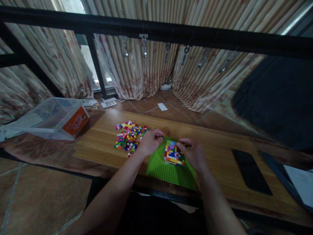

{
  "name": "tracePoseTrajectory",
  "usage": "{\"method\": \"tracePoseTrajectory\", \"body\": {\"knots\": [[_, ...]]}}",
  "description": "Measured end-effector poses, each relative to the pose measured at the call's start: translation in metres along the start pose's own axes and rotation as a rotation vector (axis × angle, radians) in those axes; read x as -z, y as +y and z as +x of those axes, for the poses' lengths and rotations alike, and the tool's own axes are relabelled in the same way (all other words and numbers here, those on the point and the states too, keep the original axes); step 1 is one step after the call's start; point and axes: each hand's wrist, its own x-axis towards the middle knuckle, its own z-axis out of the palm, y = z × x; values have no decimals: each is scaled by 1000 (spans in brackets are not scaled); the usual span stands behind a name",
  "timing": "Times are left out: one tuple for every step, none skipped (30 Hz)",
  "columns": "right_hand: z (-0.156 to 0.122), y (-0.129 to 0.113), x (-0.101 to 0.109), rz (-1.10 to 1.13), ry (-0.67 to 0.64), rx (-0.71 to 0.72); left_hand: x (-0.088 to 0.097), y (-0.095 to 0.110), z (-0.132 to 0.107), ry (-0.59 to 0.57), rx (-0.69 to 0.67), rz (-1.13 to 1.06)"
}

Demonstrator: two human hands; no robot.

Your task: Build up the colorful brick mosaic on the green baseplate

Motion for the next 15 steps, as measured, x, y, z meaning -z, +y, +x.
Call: {"method": "tracePoseTrajectory", "body": {"knots": [[1,1,-1,-30,2,0,0,0,0,0,1,-1],[1,3,-3,-51,-2,-5,0,0,0,1,3,-2],[2,5,-4,-59,-9,-16,0,0,0,1,7,-2],[3,7,-6,-58,-16,-27,0,0,0,1,11,-1],[4,9,-7,-49,-24,-34,0,0,0,-2,16,1],[4,10,-7,-34,-29,-39,0,0,0,-5,20,3],[5,11,-8,-16,-36,-42,0,0,0,-8,22,7],[5,11,-9,3,-45,-44,0,1,0,-9,22,10],[5,11,-9,19,-57,-47,0,1,0,-10,20,12],[5,10,-9,33,-71,-52,0,1,0,-10,17,12],[5,9,-10,45,-85,-61,0,0,0,-11,13,10],[4,8,-10,55,-94,-69,-1,-1,0,-15,10,5],[4,6,-10,61,-100,-74,-1,-2,0,-21,7,-3],[3,5,-11,62,-98,-75,-2,-3,0,-27,5,-14],[3,4,-11,59,-92,-74,-3,-4,0,-35,4,-27]]}}
